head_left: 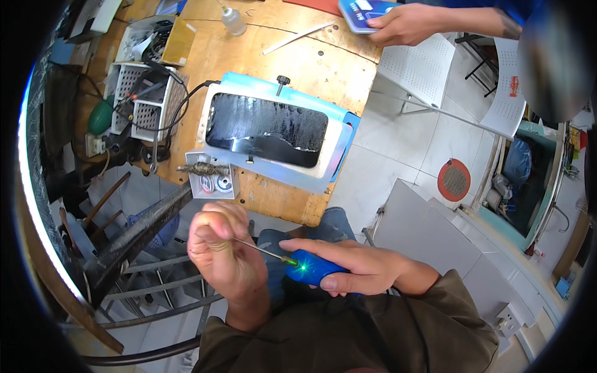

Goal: The person works on a smartphone screen mounted in a blue repair jig. They repeatedly rub the screen with a small cloth, apply liquid from a squeeze bottle, and use a blue electric screwdriver to work on the screen surface. The person also briefly handles a separate smartphone and a small roll of tape.

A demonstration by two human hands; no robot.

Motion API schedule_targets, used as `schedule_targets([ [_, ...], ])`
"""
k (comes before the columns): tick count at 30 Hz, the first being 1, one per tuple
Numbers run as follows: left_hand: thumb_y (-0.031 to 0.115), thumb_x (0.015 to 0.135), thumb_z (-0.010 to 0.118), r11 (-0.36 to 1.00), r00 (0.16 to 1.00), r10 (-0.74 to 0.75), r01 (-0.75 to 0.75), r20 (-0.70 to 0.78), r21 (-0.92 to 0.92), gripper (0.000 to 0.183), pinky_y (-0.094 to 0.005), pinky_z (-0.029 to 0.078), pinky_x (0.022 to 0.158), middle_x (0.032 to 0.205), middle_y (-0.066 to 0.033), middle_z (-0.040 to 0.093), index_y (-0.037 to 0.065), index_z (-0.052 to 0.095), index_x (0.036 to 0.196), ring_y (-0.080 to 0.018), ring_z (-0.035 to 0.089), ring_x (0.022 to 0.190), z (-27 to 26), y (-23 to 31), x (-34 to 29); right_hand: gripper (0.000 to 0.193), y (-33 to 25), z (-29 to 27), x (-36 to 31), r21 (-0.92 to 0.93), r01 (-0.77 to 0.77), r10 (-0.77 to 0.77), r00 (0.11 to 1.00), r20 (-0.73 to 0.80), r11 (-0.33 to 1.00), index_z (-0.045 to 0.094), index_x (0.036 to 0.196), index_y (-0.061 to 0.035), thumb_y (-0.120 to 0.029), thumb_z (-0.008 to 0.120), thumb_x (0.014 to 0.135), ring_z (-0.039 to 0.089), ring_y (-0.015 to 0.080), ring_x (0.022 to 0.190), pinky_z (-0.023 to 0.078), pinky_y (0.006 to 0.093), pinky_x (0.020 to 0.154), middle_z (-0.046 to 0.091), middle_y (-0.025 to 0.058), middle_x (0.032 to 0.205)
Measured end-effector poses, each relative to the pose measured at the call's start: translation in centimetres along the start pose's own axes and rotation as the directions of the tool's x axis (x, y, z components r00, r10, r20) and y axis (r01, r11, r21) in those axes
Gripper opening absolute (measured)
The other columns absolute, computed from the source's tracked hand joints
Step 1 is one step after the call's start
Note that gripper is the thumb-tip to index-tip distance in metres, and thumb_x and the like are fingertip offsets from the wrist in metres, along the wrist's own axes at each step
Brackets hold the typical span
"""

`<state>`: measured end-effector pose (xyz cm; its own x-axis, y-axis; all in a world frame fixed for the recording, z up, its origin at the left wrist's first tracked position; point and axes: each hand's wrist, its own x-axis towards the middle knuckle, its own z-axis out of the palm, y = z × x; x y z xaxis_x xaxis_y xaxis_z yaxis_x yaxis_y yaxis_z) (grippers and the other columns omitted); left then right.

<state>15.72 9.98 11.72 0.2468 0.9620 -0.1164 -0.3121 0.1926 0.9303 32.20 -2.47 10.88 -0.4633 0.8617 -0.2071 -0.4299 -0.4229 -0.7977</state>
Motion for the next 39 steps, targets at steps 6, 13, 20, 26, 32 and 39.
schedule_targets([
  [6, 0.014, 0.109, 0.042, 0.937, 0.937, 0.309, -0.33, -0.163, -0.118, 0.024, -0.0275, 0.035, 0.062, 0.073, -0.001, 0.036, 0.009, 0.045, 0.085, -0.0113, 0.037, 0.066, -2.1, 4.4, 0.7, 0.065, -1.0, -1.0, -4.1, 0.213, -0.127, 0.127, 0.992, 0.015, 0.969, 0.019, 0.159, -0.0036, -0.022, 0.048, 0.105, 0.061, 0.0123, 0.073, 0.052, 0.0257, 0.067, 0.059, 0.0125, 0.109],
  [13, 0.027, 0.11, 0.037, 0.992, 0.976, 0.109, -0.119, -0.188, -0.047, 0.032, -0.0277, 0.041, 0.064, 0.08, -0.0047, 0.044, 0.003, 0.047, 0.092, -0.0143, 0.046, 0.069, 1.1, -4.3, -5.5, 0.066, -1.6, -2.4, -3.9, 0.128, -0.146, 0.155, 0.986, -0.059, 0.981, 0.023, 0.159, -0.0057, -0.025, 0.052, 0.103, 0.059, 0.0115, 0.07, 0.05, 0.0241, 0.066, 0.059, 0.009, 0.102],
  [20, 0.03, 0.11, 0.043, 0.998, 0.933, 0.045, -0.028, -0.357, 0.053, 0.032, -0.023, 0.039, 0.055, 0.075, -0.0015, 0.046, 0.004, 0.051, 0.093, -0.0102, 0.045, 0.064, 4.3, -5.1, -5.4, 0.066, -2.6, -4.9, -3.4, -0.008, -0.291, 0.29, 0.951, 0.105, 0.957, 0.018, 0.16, -0.0052, -0.019, 0.05, 0.104, 0.06, 0.0129, 0.069, 0.05, 0.0263, 0.065, 0.06, 0.0084, 0.096],
  [26, 0.02, 0.109, 0.043, 0.93, 0.808, 0.339, -0.366, -0.482, 0.041, 0.019, -0.0342, 0.041, 0.08, 0.088, -0.0041, 0.049, 0.008, 0.046, 0.094, -0.017, 0.048, 0.083, 4.0, -4.9, -2.6, 0.063, -4.9, -9.9, -5.2, -0.034, -0.329, 0.33, 0.93, 0.159, 0.944, 0.023, 0.159, -0.0061, -0.02, 0.051, 0.104, 0.061, 0.0123, 0.069, 0.051, 0.0256, 0.061, 0.062, 0.0097, 0.1],
  [32, 0.009, 0.092, 0.062, 0.397, 0.812, 0.568, -0.127, -0.134, 0.909, 0.019, -0.0501, 0.018, 0.11, 0.122, -0.0137, 0.062, 0.007, 0.046, 0.103, -0.0309, 0.042, 0.126, 7.8, -10.8, -0.1, 0.069, -5.2, -13.1, -3.7, 0.098, -0.443, 0.448, 0.893, -0.036, 0.891, 0.027, 0.157, -0.0034, -0.032, 0.055, 0.101, 0.062, 0.0155, 0.067, 0.051, 0.0256, 0.059, 0.06, 0.0139, 0.101],
  [39, 0.005, 0.091, 0.06, 0.333, 0.815, 0.559, -0.047, -0.156, 0.942, 0.019, -0.0525, 0.012, 0.113, 0.124, -0.0136, 0.066, 0.007, 0.045, 0.103, -0.0333, 0.038, 0.134, 8.1, -11.3, -0.3, 0.061, -5.0, -14.8, -4.1, 0.104, -0.435, 0.433, 0.9, 0.047, 0.894, 0.026, 0.159, -0.0096, -0.03, 0.048, 0.106, 0.062, 0.0127, 0.068, 0.052, 0.024, 0.058, 0.058, 0.009, 0.098],
])
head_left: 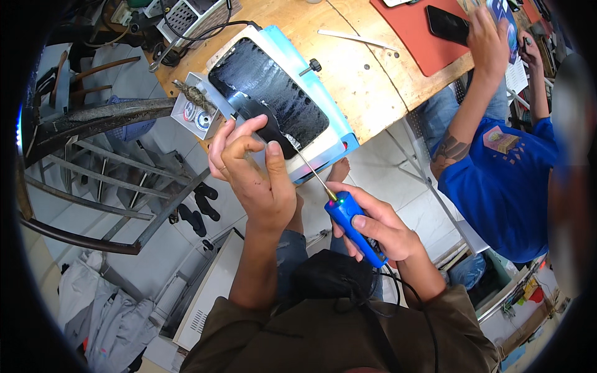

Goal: The person works on a smartphone screen mounted in a blue repair jig. They repeatedly rub the screen with a small cloth, apply liquid from a squeeze bottle, and use a blue electric screwdriver to work on the screen surface. The person also briefly handles a separate smartphone and a small roll of tape.

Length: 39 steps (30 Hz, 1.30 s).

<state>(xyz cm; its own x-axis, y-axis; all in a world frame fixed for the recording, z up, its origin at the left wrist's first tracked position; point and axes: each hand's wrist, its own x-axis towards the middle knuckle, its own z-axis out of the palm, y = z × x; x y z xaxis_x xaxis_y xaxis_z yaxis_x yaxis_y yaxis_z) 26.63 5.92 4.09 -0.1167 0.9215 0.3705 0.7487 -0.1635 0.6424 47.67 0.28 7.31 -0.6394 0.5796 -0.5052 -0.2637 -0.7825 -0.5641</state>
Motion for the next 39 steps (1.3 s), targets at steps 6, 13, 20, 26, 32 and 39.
schedule_targets([
  [6, 0.002, 0.091, 0.059, 1.0, 1.0, -0.003, 0.003, 0.005, 0.026, 0.019, -0.0527, 0.013, 0.113, 0.125, -0.0132, 0.066, 0.007, 0.045, 0.103, -0.0331, 0.038, 0.133, -0.2, 0.1, -0.3, 0.06, -0.4, -0.6, -0.5, 0.056, 0.002, -0.002, 1.0, 0.002, 0.998, 0.026, 0.159, -0.0087, -0.026, 0.048, 0.105, 0.063, 0.0132, 0.068, 0.053, 0.024, 0.058, 0.06, 0.0117, 0.1],
  [13, 0.001, 0.089, 0.059, 0.997, 1.0, 0.0, -0.002, 0.028, 0.076, 0.019, -0.0521, 0.013, 0.113, 0.124, -0.0109, 0.066, 0.006, 0.047, 0.103, -0.0318, 0.037, 0.134, -0.5, 0.5, 0.2, 0.063, -0.4, -1.2, -1.1, 0.12, 0.022, -0.021, 1.0, -0.01, 0.992, 0.026, 0.158, -0.0047, -0.027, 0.049, 0.104, 0.064, 0.015, 0.066, 0.054, 0.0258, 0.056, 0.061, 0.0141, 0.099],
  [20, 0.002, 0.088, 0.06, 0.997, 0.999, -0.002, -0.001, 0.034, 0.083, 0.021, -0.051, 0.012, 0.113, 0.124, -0.0097, 0.066, 0.007, 0.047, 0.104, -0.0314, 0.038, 0.134, -0.6, 0.4, 0.3, 0.069, -0.6, -1.4, -1.5, 0.136, 0.075, -0.065, 0.995, -0.074, 0.988, 0.026, 0.156, 0.0014, -0.031, 0.052, 0.1, 0.064, 0.0197, 0.06, 0.053, 0.0282, 0.051, 0.061, 0.0198, 0.095],
  [26, 0.001, 0.086, 0.061, 0.996, 0.999, -0.006, 0.003, 0.033, 0.089, 0.023, -0.051, 0.012, 0.113, 0.123, -0.0084, 0.066, 0.007, 0.048, 0.105, -0.0305, 0.037, 0.134, -0.6, 0.6, 0.4, 0.065, -0.7, -1.7, -2.2, 0.145, 0.09, -0.084, 0.995, -0.053, 0.985, 0.027, 0.157, -0.0024, -0.028, 0.05, 0.102, 0.063, 0.0163, 0.063, 0.053, 0.0261, 0.054, 0.061, 0.0163, 0.098],
  [32, 0.001, 0.085, 0.061, 0.993, 0.998, -0.02, 0.013, 0.063, 0.119, 0.024, -0.0514, 0.012, 0.114, 0.122, -0.0062, 0.066, 0.006, 0.05, 0.105, -0.0294, 0.036, 0.135, -1.0, 0.9, 0.8, 0.065, -1.0, -1.7, -2.9, 0.123, 0.129, -0.117, 0.989, -0.095, 0.984, 0.027, 0.156, -0.0007, -0.027, 0.051, 0.101, 0.063, 0.018, 0.062, 0.053, 0.0265, 0.053, 0.061, 0.0183, 0.097],
  [39, 0.001, 0.082, 0.063, 0.997, 0.999, -0.034, 0.031, 0.042, 0.077, 0.026, -0.0519, 0.014, 0.115, 0.12, -0.0052, 0.066, 0.007, 0.055, 0.106, -0.0308, 0.042, 0.133, -1.1, 0.5, 0.6, 0.078, -1.9, -1.8, -4.1, 0.085, 0.244, -0.218, 0.946, -0.239, 0.966, 0.028, 0.156, -0.0001, -0.036, 0.06, 0.094, 0.063, 0.0183, 0.062, 0.052, 0.027, 0.053, 0.063, 0.0188, 0.094],
])
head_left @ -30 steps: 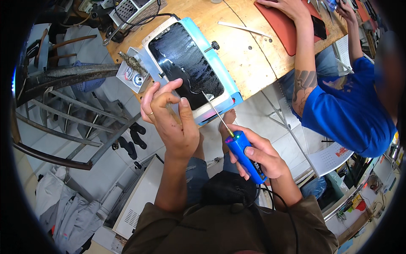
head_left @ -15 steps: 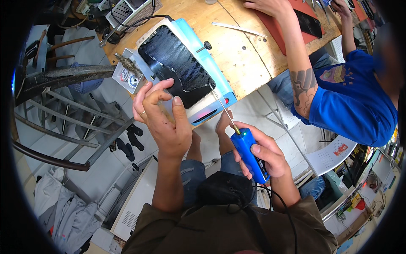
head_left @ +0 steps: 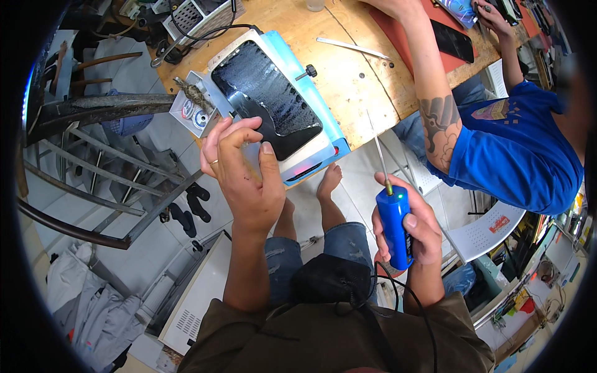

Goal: The person works on a smartphone screen mounted in a blue repair jig. They repeatedly rub the screen with a small cloth, apply liquid from a squeeze bottle, and use a blue electric screwdriver to work on the screen surface. The person also briefly handles a separate smartphone and a small roll of tape.

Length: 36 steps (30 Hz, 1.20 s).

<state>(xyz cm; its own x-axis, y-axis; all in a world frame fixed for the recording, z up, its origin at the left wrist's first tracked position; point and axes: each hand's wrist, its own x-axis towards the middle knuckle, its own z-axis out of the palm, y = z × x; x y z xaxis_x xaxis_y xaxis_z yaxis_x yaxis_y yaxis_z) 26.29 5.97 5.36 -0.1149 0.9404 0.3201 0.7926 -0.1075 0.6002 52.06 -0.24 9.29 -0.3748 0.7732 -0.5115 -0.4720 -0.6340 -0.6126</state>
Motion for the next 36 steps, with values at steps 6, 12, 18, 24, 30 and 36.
schedule_targets([
  [6, 0.002, 0.083, 0.063, 0.999, 1.0, -0.014, 0.013, -0.028, -0.042, 0.025, -0.0474, 0.02, 0.114, 0.119, -0.0075, 0.064, 0.006, 0.058, 0.107, -0.0307, 0.045, 0.131, -0.8, -0.3, -0.1, 0.063, -0.1, 1.6, 1.5, -0.193, -0.148, 0.183, 0.966, 0.182, 0.97, 0.029, 0.157, -0.0071, -0.026, 0.052, 0.102, 0.06, 0.0128, 0.071, 0.051, 0.0248, 0.063, 0.06, 0.0106, 0.101],
  [12, 0.017, 0.101, 0.061, 0.668, 0.894, -0.448, 0.339, 0.006, -0.662, 0.017, -0.026, 0.041, 0.09, 0.099, -0.0052, 0.065, 0.0, 0.061, 0.105, -0.012, 0.055, 0.096, -2.5, 2.1, -1.8, 0.063, 0.8, 3.6, 3.6, -0.324, -0.082, 0.2, 0.915, 0.351, 0.943, 0.025, 0.158, -0.0063, -0.025, 0.051, 0.103, 0.058, 0.0115, 0.071, 0.049, 0.0251, 0.066, 0.058, 0.0071, 0.1],
  [18, 0.028, 0.104, 0.06, 0.245, 0.755, -0.55, 0.555, 0.357, -0.795, 0.032, -0.0229, 0.039, 0.062, 0.081, -0.0055, 0.063, -0.001, 0.062, 0.09, -0.0084, 0.053, 0.068, -5.2, 2.9, -1.4, 0.064, 1.0, 5.8, 4.1, -0.424, -0.083, 0.282, 0.856, 0.432, 0.902, 0.02, 0.158, -0.0031, -0.019, 0.05, 0.104, 0.061, 0.0161, 0.07, 0.051, 0.0291, 0.066, 0.059, 0.0125, 0.098],
  [24, 0.027, 0.104, 0.058, 0.131, 0.787, -0.582, 0.341, 0.206, -0.931, 0.028, -0.0263, 0.044, 0.062, 0.073, -0.0052, 0.056, 0.002, 0.057, 0.091, -0.013, 0.054, 0.067, -6.6, 2.6, -0.3, 0.066, -2.2, 6.7, 3.7, -0.596, 0.177, 0.214, 0.823, 0.526, 0.783, 0.021, 0.157, -0.0013, -0.018, 0.053, 0.101, 0.063, 0.0314, 0.085, 0.051, 0.0366, 0.081, 0.062, 0.0187, 0.108],
  [30, 0.025, 0.109, 0.045, 0.642, 0.895, -0.375, 0.062, -0.242, -0.764, 0.027, -0.0334, 0.047, 0.081, 0.084, -0.0079, 0.056, 0.003, 0.051, 0.094, -0.0195, 0.057, 0.081, -4.5, -3.1, 1.4, 0.061, -2.4, 4.3, 2.3, -0.45, -0.239, 0.381, 0.888, 0.258, 0.86, 0.029, 0.157, -0.0049, -0.021, 0.051, 0.103, 0.063, 0.0173, 0.073, 0.054, 0.0292, 0.069, 0.062, 0.0127, 0.105],
  [36, 0.019, 0.095, 0.064, 0.992, 0.996, 0.032, -0.043, -0.085, -0.122, 0.031, -0.0517, 0.018, 0.112, 0.124, -0.0133, 0.062, 0.007, 0.04, 0.111, -0.0334, 0.042, 0.127, 1.3, -1.3, -0.2, 0.062, 0.2, 3.3, 5.2, -0.258, -0.287, 0.337, 0.925, 0.177, 0.922, 0.029, 0.157, -0.008, -0.028, 0.053, 0.104, 0.061, 0.0117, 0.067, 0.052, 0.0242, 0.059, 0.06, 0.0092, 0.1],
])
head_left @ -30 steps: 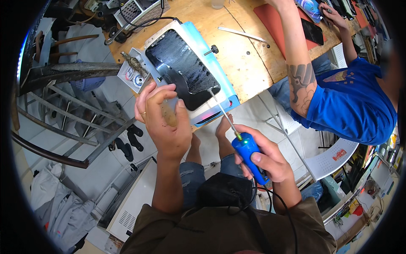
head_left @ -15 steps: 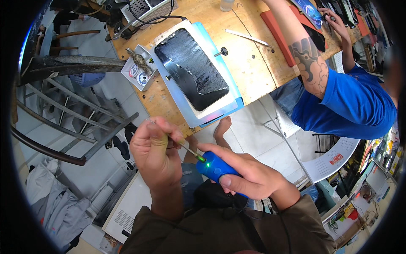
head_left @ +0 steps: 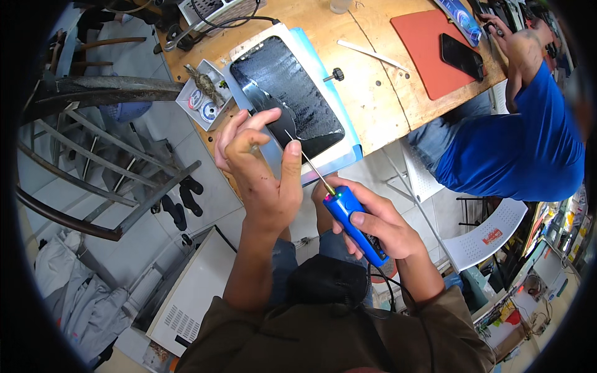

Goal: The person works on a smartphone screen mounted in a blue repair jig. They repeatedly rub the screen with a small cloth, apply liquid from a squeeze bottle, and use a blue electric screwdriver to work on the screen surface. The person also briefly handles a separate smartphone and a small roll of tape.

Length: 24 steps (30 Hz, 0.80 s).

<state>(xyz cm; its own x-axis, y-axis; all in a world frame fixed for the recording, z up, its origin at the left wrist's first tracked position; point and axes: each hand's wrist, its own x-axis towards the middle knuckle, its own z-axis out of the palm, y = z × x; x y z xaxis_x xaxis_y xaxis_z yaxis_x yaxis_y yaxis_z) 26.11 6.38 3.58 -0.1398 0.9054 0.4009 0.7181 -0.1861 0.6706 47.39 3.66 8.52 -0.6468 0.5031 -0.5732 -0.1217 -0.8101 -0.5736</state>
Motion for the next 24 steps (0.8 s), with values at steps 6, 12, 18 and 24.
schedule_targets([
  [6, 0.005, 0.09, 0.062, 0.999, 0.999, -0.026, 0.025, 0.046, 0.021, 0.032, -0.0521, 0.012, 0.114, 0.129, -0.0146, 0.062, 0.007, 0.038, 0.112, -0.0344, 0.033, 0.136, -0.1, 0.1, -0.2, 0.06, 0.7, -0.5, -0.2, 0.074, 0.034, -0.033, 0.999, -0.01, 0.997, 0.032, 0.157, -0.0078, -0.028, 0.052, 0.104, 0.061, 0.0119, 0.066, 0.052, 0.0238, 0.058, 0.06, 0.0101, 0.099],
  [12, 0.006, 0.088, 0.063, 0.996, 0.998, -0.016, 0.011, 0.054, 0.094, 0.032, -0.0558, 0.012, 0.113, 0.127, -0.0116, 0.064, 0.008, 0.04, 0.11, -0.0346, 0.036, 0.134, -0.5, 0.3, 0.2, 0.06, 0.3, -0.7, -0.8, 0.076, 0.038, -0.037, 0.999, -0.016, 0.996, 0.032, 0.157, -0.0083, -0.026, 0.051, 0.103, 0.062, 0.0124, 0.067, 0.052, 0.0238, 0.057, 0.061, 0.0107, 0.098],
  [18, 0.007, 0.088, 0.063, 0.989, 0.997, -0.004, -0.008, 0.081, 0.148, 0.031, -0.0594, 0.01, 0.113, 0.127, -0.0116, 0.064, 0.008, 0.04, 0.109, -0.0346, 0.036, 0.135, -0.8, 0.7, 0.4, 0.061, 0.5, -1.3, -1.5, 0.11, 0.063, -0.062, 0.998, -0.016, 0.992, 0.031, 0.157, -0.0081, -0.025, 0.052, 0.102, 0.062, 0.0129, 0.067, 0.053, 0.0242, 0.057, 0.06, 0.0114, 0.099],
  [24, 0.008, 0.088, 0.063, 0.987, 0.996, 0.003, -0.017, 0.09, 0.161, 0.031, -0.0595, 0.009, 0.114, 0.126, -0.0122, 0.065, 0.009, 0.041, 0.109, -0.0347, 0.036, 0.136, -1.0, 0.7, 0.6, 0.062, 0.9, -1.8, -1.9, 0.123, 0.073, -0.075, 0.997, 0.014, 0.99, 0.028, 0.158, -0.007, -0.026, 0.05, 0.103, 0.063, 0.0133, 0.067, 0.053, 0.0244, 0.057, 0.06, 0.0121, 0.1],
])
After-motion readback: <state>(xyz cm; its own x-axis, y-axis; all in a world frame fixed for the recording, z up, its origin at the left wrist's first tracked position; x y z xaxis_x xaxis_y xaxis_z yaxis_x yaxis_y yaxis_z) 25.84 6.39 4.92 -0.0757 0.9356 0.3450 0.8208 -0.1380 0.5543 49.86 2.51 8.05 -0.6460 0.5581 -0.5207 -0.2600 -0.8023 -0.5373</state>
